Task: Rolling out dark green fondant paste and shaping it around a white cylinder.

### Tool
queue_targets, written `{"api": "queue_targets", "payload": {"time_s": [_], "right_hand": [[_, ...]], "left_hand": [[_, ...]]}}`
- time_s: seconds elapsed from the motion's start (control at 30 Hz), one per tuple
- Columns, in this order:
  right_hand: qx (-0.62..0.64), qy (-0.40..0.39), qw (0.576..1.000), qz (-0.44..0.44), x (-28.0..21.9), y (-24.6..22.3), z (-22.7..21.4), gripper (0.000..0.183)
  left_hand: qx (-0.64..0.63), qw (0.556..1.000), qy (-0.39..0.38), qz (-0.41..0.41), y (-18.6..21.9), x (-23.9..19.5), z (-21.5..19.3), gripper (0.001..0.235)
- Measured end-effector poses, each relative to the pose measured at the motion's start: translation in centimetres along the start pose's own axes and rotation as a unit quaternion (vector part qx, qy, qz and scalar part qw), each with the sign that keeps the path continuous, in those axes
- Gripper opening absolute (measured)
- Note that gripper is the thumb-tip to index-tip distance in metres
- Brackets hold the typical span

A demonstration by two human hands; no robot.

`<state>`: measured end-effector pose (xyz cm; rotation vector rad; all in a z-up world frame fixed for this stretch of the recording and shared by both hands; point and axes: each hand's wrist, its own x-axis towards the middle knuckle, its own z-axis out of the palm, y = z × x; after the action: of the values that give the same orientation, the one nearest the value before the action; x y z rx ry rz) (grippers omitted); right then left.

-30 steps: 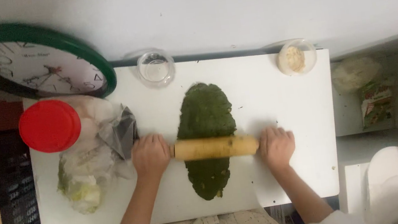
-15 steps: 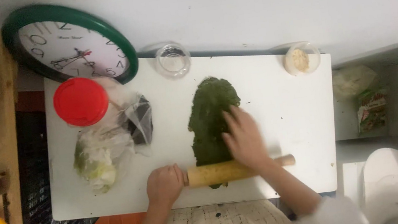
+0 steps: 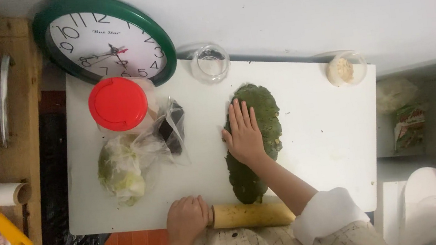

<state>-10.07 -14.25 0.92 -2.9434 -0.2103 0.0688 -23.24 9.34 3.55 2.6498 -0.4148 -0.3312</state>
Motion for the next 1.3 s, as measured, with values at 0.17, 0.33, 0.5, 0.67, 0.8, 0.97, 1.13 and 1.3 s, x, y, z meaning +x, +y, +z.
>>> {"api": "queue_targets", "payload": {"time_s": [0.17,0.33,0.5,0.67,0.8,0.97,1.13,1.3], "right_hand": [[0.009,0.021,1.000,0.015,1.9,-0.5,0.6,0.069],[0.024,0.038,0.996,0.075,2.7,-1.4,1.5,0.068],[-0.002,0.019,0.997,0.081,3.5,-1.7,0.9,0.069],[-0.012,0.029,0.995,0.093,3.3,-1.0,1.1,0.069],[0.055,0.035,0.997,0.040,2.7,0.8,-0.7,0.060],[0.044,0.016,0.994,-0.099,-0.3,2.7,-3.7,0.044],[-0.016,0.004,0.976,-0.218,-2.3,3.5,-3.1,0.047],[-0.057,-0.034,0.974,-0.218,-2.0,2.8,-3.4,0.057]], "left_hand": [[0.000,0.999,-0.042,-0.025,-1.2,0.0,-0.4,0.038],[0.040,0.997,-0.037,-0.049,-1.5,0.5,-1.5,0.036],[0.021,0.999,0.009,-0.047,-1.0,0.9,-3.0,0.038],[0.032,0.997,-0.054,-0.053,-0.9,1.0,-2.7,0.042],[0.050,0.998,0.015,-0.040,-0.5,-0.2,-2.8,0.039],[0.034,0.998,0.010,-0.057,-0.5,-1.2,-2.9,0.041],[0.054,0.997,-0.019,-0.057,-0.9,-2.1,-2.0,0.039],[0.036,0.999,0.022,-0.028,-0.7,-2.8,-2.1,0.040]]}}
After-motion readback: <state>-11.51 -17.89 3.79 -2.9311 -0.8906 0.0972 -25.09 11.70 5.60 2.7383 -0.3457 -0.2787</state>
